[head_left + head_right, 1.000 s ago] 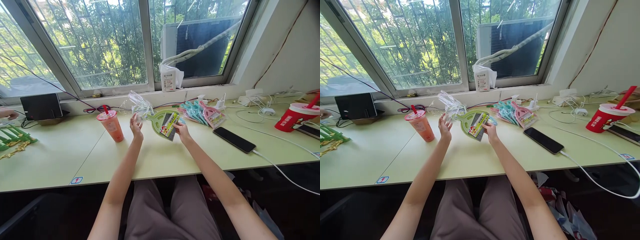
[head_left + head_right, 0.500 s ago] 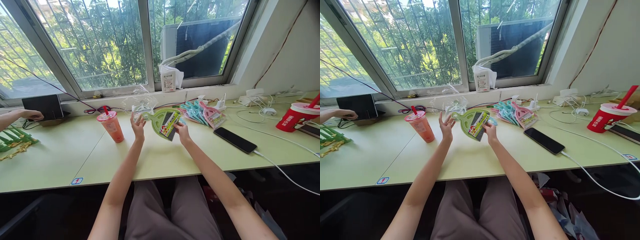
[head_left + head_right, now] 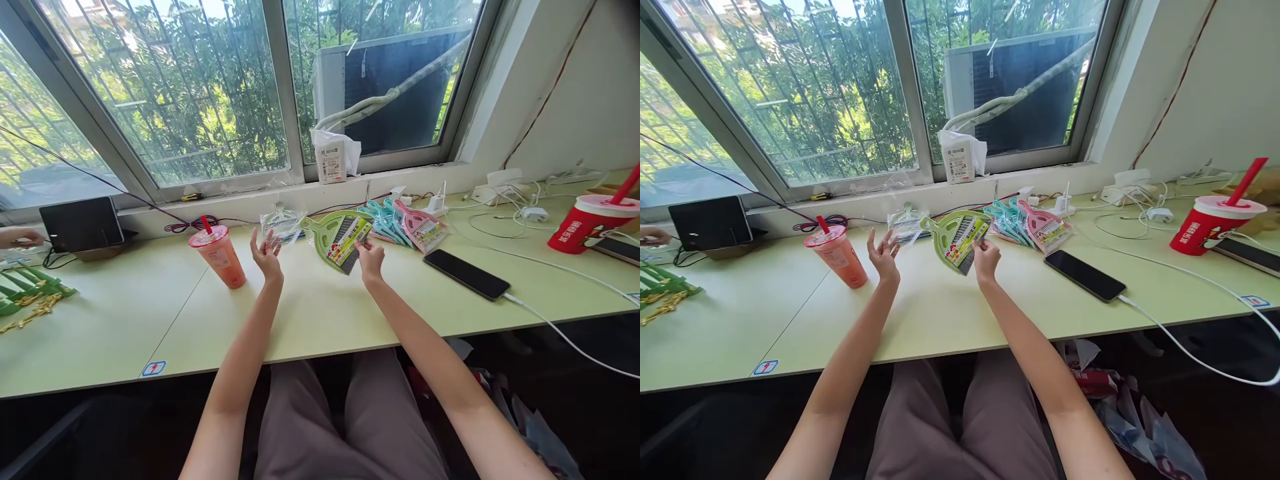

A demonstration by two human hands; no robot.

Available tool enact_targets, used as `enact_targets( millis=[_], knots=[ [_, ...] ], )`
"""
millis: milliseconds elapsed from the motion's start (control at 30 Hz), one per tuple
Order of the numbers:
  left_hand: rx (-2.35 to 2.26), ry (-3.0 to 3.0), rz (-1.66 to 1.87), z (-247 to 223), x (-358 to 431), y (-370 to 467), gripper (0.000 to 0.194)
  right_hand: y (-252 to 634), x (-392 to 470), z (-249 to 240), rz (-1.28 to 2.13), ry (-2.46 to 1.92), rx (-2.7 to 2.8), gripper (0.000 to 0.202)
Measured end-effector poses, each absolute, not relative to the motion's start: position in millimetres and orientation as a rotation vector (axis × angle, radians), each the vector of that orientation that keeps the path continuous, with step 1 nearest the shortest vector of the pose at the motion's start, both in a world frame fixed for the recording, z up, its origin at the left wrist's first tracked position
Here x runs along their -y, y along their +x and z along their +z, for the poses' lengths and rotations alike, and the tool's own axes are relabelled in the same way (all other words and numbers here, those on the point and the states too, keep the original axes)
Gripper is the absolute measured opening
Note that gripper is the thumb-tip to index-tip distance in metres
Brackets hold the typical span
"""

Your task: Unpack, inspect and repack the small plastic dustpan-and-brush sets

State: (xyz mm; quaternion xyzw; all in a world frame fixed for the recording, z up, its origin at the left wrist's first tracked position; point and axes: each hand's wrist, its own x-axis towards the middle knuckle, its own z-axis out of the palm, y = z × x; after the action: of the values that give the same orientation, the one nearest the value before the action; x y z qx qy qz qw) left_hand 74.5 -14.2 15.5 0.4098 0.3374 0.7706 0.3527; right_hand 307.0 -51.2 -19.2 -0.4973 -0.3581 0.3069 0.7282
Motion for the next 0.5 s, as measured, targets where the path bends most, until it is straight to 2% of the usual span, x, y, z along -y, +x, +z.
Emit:
enact_targets(
  millis=[100,300,500],
  knots=[
    [-0.916,1.016,2.053,14,11,72,0.05,303,58,-12,0.469,-1.233,0.816,0.017],
    [-0.993,0.944,2.233,15,5,63,0.039,306,59,-7,0.306,-1.326,0.908,0.016],
    [-1.132,0.919,2.202,19,4,60,0.031,312,57,1,0.735,-1.029,0.811,0.033]
  ],
)
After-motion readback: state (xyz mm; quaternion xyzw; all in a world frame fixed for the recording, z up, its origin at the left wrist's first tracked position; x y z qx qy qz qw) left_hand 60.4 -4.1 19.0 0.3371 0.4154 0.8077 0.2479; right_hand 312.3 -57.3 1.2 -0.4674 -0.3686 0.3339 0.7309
